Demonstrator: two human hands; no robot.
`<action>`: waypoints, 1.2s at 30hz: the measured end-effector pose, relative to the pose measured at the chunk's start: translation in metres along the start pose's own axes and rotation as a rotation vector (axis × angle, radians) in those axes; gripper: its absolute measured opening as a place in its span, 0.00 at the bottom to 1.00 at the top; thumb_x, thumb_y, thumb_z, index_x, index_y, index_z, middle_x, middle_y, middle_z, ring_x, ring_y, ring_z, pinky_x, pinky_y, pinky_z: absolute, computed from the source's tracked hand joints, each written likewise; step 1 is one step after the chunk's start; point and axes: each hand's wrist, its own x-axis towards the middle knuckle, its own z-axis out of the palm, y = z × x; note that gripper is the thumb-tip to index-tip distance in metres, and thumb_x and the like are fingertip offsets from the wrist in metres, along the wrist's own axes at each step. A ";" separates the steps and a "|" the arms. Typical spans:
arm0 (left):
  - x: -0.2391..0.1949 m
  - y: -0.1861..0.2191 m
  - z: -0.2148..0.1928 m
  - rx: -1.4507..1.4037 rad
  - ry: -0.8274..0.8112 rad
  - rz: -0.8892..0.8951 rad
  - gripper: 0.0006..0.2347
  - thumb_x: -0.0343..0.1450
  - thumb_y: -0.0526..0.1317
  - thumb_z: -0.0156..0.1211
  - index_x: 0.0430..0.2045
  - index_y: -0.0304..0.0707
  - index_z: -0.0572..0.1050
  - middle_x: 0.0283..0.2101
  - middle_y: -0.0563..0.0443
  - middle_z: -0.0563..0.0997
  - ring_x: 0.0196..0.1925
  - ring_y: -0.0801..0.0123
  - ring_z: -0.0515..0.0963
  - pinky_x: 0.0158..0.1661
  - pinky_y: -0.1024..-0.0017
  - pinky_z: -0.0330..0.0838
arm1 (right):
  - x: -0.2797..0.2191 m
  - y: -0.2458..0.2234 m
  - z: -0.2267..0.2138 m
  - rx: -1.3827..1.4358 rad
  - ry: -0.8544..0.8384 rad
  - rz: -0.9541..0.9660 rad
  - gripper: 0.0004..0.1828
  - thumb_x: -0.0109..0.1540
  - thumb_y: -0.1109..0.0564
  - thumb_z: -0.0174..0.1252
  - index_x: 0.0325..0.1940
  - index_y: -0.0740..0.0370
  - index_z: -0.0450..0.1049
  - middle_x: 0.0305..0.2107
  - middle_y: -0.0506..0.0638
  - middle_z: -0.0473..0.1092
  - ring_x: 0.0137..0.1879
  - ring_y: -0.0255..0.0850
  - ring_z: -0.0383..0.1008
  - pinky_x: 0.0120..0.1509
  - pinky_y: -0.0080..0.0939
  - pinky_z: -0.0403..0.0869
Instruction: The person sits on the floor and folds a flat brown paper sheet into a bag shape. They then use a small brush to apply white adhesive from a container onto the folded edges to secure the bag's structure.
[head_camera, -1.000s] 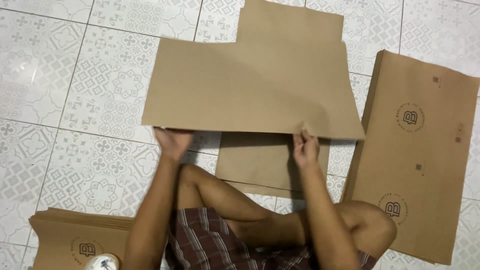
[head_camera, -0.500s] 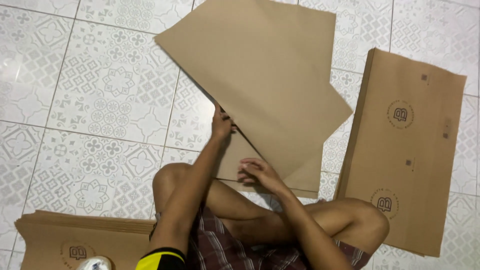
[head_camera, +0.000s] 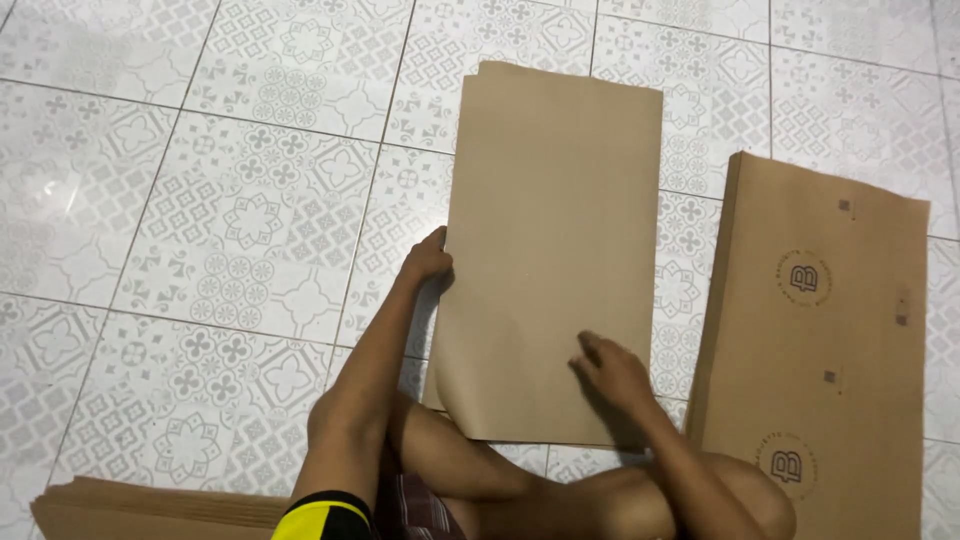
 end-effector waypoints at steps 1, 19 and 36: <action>0.003 0.003 -0.001 0.007 -0.002 -0.003 0.33 0.68 0.43 0.57 0.72 0.57 0.58 0.64 0.34 0.72 0.66 0.40 0.71 0.62 0.47 0.68 | 0.016 0.008 -0.011 0.008 -0.002 0.001 0.29 0.65 0.50 0.59 0.67 0.68 0.70 0.59 0.70 0.70 0.68 0.64 0.68 0.72 0.63 0.66; -0.011 0.111 -0.020 -0.118 0.259 -0.040 0.29 0.70 0.49 0.68 0.63 0.32 0.68 0.57 0.32 0.74 0.62 0.43 0.74 0.59 0.49 0.71 | 0.188 0.073 -0.064 -0.051 0.430 0.505 0.52 0.58 0.41 0.71 0.77 0.60 0.53 0.66 0.63 0.53 0.72 0.64 0.54 0.70 0.69 0.61; -0.011 0.121 -0.039 -0.856 0.114 0.160 0.35 0.69 0.35 0.66 0.69 0.50 0.51 0.47 0.47 0.77 0.49 0.63 0.77 0.52 0.70 0.75 | 0.155 0.052 -0.126 0.863 0.302 0.070 0.48 0.53 0.75 0.58 0.76 0.54 0.54 0.52 0.59 0.70 0.53 0.50 0.72 0.55 0.50 0.71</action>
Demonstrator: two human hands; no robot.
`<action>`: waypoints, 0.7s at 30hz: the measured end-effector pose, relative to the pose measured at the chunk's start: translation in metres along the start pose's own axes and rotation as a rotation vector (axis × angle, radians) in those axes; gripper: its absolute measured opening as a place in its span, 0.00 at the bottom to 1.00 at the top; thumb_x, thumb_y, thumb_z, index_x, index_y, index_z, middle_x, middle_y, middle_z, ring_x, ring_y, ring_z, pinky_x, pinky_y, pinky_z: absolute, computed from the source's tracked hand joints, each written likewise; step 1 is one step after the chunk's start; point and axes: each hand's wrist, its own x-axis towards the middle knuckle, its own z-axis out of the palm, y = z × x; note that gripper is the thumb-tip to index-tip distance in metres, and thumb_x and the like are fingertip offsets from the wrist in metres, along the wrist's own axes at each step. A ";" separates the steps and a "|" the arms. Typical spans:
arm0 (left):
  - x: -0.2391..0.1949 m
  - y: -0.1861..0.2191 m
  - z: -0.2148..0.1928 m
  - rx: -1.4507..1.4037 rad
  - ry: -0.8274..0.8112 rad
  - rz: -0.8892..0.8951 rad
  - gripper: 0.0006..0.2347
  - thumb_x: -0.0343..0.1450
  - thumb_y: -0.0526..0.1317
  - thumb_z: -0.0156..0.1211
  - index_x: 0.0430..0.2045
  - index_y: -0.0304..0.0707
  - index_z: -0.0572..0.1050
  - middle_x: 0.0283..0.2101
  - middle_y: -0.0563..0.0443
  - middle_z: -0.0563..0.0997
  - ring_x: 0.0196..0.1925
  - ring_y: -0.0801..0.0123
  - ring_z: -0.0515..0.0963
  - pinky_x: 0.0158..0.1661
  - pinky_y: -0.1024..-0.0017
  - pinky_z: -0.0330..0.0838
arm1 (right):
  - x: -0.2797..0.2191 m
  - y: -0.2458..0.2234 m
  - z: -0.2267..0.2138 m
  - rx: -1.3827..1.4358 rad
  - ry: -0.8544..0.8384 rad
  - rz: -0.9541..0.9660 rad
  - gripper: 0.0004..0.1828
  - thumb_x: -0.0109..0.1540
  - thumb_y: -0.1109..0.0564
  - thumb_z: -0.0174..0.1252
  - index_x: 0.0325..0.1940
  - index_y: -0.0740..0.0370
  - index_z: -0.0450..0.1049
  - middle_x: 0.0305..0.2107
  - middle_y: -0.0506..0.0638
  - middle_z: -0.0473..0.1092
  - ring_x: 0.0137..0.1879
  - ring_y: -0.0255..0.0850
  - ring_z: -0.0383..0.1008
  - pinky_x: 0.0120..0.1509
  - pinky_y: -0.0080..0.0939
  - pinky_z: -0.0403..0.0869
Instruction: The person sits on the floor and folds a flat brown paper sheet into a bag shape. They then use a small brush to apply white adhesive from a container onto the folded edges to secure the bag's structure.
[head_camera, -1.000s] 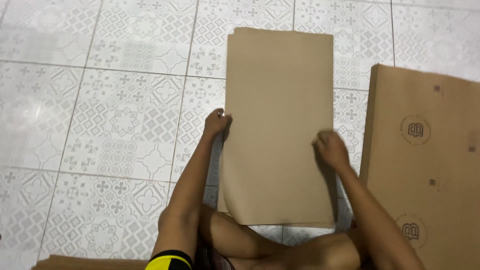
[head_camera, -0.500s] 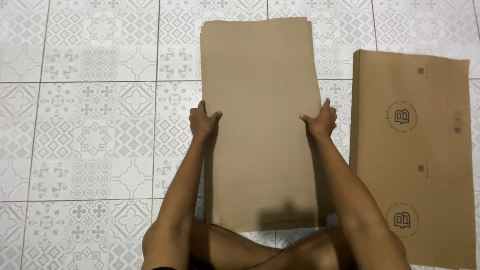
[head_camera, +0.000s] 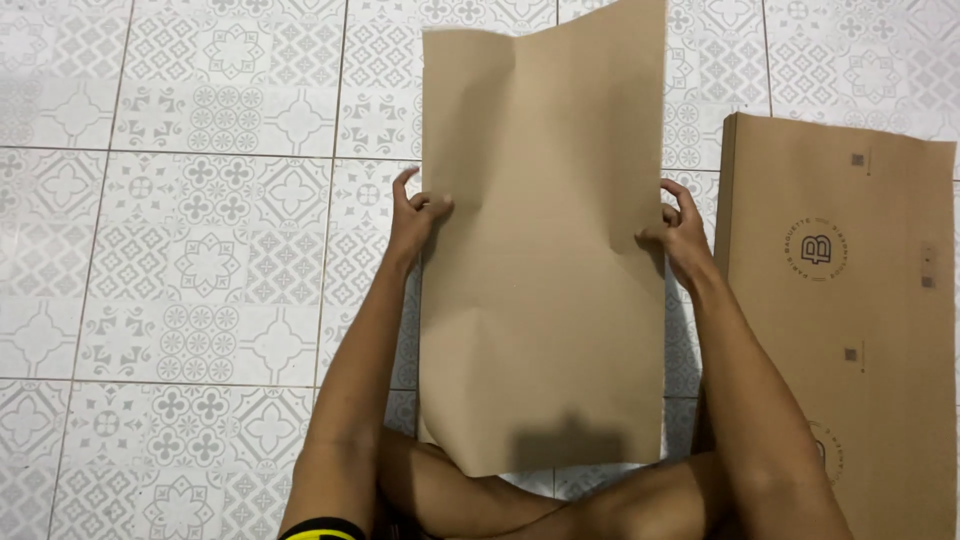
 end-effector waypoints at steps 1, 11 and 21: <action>0.001 0.012 0.001 -0.002 0.001 0.001 0.35 0.69 0.35 0.66 0.69 0.50 0.51 0.47 0.47 0.77 0.49 0.63 0.77 0.52 0.70 0.75 | 0.004 -0.002 0.000 -0.002 -0.001 -0.001 0.48 0.53 0.75 0.58 0.76 0.54 0.54 0.52 0.59 0.70 0.53 0.50 0.72 0.55 0.50 0.71; 0.007 0.048 -0.027 0.137 0.057 0.183 0.14 0.71 0.39 0.68 0.51 0.47 0.78 0.42 0.47 0.80 0.44 0.64 0.81 0.46 0.65 0.79 | -0.006 -0.038 -0.027 0.062 0.149 -0.155 0.14 0.64 0.59 0.69 0.53 0.55 0.76 0.39 0.48 0.74 0.43 0.40 0.77 0.46 0.41 0.80; -0.081 0.095 -0.042 -0.028 -0.132 0.201 0.15 0.71 0.32 0.67 0.51 0.50 0.78 0.36 0.54 0.76 0.41 0.69 0.81 0.43 0.69 0.81 | -0.055 -0.050 -0.064 0.298 0.115 -0.151 0.22 0.61 0.66 0.69 0.57 0.53 0.78 0.44 0.51 0.77 0.50 0.40 0.82 0.55 0.36 0.82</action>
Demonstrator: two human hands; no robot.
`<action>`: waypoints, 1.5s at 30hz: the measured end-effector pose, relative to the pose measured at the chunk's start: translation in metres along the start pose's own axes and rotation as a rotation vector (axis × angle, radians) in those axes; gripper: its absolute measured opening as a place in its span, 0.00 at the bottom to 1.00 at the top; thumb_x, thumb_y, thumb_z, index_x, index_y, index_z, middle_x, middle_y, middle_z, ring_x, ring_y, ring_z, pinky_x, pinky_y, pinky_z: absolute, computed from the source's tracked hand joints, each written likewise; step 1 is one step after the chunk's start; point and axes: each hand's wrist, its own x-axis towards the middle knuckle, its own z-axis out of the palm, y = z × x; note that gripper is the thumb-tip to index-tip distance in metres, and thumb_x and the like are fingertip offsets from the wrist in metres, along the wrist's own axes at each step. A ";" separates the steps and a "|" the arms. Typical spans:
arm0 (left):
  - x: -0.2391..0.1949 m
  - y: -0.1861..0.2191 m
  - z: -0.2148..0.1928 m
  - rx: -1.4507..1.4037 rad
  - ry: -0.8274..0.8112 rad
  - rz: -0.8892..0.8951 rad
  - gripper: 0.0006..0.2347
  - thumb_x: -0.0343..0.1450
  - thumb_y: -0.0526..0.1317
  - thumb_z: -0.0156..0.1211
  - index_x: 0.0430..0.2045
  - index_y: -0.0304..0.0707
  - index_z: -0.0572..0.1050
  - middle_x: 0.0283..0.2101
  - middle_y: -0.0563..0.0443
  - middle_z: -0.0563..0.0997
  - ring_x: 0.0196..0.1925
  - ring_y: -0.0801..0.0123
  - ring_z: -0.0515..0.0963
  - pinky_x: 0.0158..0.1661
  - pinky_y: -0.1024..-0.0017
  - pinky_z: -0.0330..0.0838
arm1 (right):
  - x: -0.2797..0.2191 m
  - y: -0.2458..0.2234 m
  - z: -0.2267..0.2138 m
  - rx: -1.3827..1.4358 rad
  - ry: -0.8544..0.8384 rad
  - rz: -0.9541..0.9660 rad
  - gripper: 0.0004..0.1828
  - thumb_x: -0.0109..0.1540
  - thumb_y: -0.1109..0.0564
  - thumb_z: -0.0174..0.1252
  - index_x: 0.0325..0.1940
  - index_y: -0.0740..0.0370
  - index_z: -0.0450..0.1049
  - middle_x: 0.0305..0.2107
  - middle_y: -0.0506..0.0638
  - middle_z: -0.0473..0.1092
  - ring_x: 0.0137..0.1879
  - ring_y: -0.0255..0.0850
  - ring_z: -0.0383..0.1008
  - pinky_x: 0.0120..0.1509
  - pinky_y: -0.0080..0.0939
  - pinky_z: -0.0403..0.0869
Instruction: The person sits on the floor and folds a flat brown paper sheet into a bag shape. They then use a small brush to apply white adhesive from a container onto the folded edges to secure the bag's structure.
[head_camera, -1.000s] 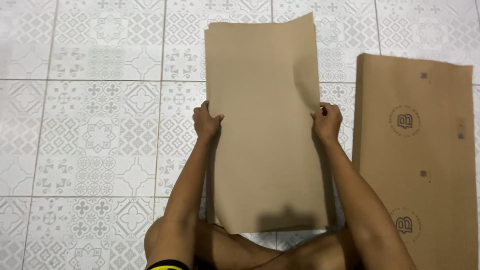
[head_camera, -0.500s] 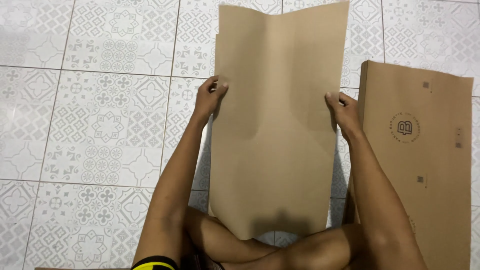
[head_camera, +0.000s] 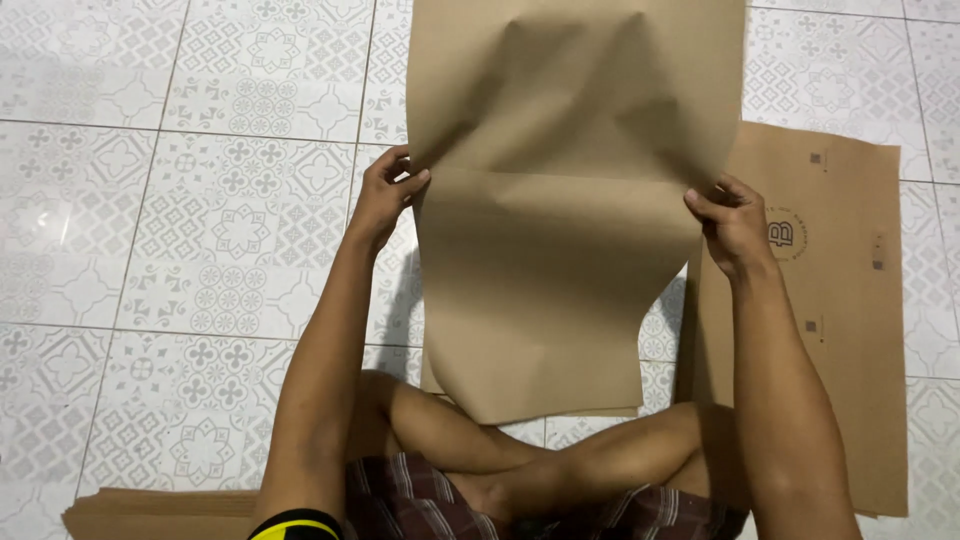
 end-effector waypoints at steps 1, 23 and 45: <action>-0.009 0.005 0.002 0.000 -0.001 0.004 0.15 0.71 0.32 0.67 0.51 0.50 0.78 0.36 0.54 0.76 0.41 0.69 0.81 0.43 0.69 0.81 | 0.003 0.011 -0.009 0.000 0.000 -0.005 0.22 0.61 0.66 0.69 0.57 0.53 0.78 0.44 0.51 0.77 0.50 0.40 0.82 0.55 0.36 0.82; -0.114 0.010 0.023 -0.038 0.210 0.219 0.12 0.68 0.22 0.54 0.17 0.43 0.75 0.45 0.48 0.85 0.43 0.69 0.82 0.42 0.73 0.75 | -0.116 -0.048 -0.016 -0.149 -0.418 -0.102 0.26 0.63 0.48 0.40 0.57 0.68 0.70 0.67 0.65 0.64 0.77 0.53 0.60 0.81 0.50 0.54; -0.149 -0.001 0.016 0.003 0.028 0.004 0.22 0.71 0.40 0.62 0.62 0.46 0.71 0.56 0.41 0.77 0.53 0.62 0.79 0.52 0.65 0.78 | -0.128 0.028 -0.013 0.004 -0.003 -0.073 0.29 0.61 0.69 0.63 0.66 0.60 0.68 0.54 0.47 0.69 0.51 0.33 0.77 0.59 0.29 0.81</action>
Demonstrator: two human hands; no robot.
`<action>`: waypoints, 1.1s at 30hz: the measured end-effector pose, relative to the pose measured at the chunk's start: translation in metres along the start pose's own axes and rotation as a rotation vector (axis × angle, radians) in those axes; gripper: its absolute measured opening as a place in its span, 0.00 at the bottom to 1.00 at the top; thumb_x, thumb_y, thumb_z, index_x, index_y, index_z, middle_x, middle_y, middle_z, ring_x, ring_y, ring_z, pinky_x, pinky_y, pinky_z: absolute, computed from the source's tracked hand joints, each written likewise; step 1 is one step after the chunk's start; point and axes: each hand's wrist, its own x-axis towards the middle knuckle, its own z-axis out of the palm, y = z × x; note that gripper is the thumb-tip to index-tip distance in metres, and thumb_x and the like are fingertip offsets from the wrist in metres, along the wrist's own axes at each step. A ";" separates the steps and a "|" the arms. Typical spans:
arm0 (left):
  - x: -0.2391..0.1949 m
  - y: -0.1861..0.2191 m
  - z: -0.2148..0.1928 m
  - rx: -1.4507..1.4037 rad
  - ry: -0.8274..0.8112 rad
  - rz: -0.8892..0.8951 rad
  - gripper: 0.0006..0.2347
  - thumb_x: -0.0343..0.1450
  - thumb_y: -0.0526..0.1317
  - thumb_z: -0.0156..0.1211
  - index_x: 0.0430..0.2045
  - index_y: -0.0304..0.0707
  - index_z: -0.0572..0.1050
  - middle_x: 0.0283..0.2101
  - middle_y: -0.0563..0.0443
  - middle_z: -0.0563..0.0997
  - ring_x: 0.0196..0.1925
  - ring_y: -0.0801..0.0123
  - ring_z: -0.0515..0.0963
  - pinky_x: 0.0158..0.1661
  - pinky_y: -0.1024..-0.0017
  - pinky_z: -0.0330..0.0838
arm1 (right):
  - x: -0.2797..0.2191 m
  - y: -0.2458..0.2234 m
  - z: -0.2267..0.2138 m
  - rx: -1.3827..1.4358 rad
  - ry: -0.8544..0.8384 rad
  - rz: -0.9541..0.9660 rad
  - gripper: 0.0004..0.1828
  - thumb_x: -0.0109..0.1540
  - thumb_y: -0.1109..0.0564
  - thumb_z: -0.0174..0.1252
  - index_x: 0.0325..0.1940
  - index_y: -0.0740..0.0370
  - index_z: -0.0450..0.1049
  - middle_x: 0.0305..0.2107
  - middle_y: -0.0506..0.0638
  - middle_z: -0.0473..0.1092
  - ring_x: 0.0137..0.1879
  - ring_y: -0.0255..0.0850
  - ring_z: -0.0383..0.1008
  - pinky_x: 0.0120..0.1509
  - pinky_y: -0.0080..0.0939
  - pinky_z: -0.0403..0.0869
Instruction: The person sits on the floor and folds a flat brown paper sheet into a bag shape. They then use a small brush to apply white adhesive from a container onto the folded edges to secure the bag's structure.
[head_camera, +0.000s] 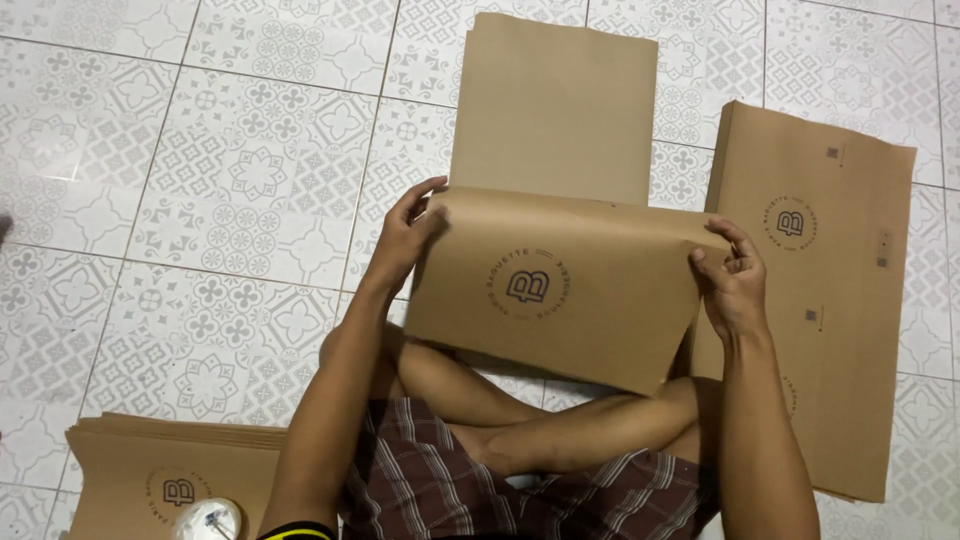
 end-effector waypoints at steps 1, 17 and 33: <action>0.003 -0.005 -0.003 0.000 0.001 -0.002 0.22 0.71 0.40 0.62 0.62 0.46 0.71 0.56 0.41 0.77 0.53 0.62 0.79 0.52 0.65 0.78 | -0.003 -0.010 0.008 0.000 0.000 0.002 0.29 0.61 0.69 0.63 0.66 0.60 0.68 0.54 0.47 0.69 0.51 0.33 0.77 0.59 0.29 0.81; 0.020 -0.022 -0.006 0.072 -0.006 -0.061 0.25 0.65 0.35 0.75 0.58 0.43 0.76 0.62 0.37 0.75 0.61 0.54 0.76 0.58 0.62 0.74 | 0.011 -0.016 -0.005 -0.380 -0.161 0.013 0.29 0.56 0.68 0.70 0.61 0.62 0.75 0.56 0.55 0.71 0.61 0.36 0.69 0.65 0.36 0.72; 0.026 -0.034 0.003 0.612 0.106 0.631 0.05 0.70 0.39 0.68 0.38 0.46 0.83 0.39 0.48 0.82 0.47 0.53 0.83 0.48 0.61 0.79 | 0.020 -0.008 -0.008 -0.812 -0.059 -0.039 0.24 0.64 0.42 0.68 0.63 0.45 0.75 0.63 0.56 0.61 0.75 0.62 0.57 0.75 0.65 0.59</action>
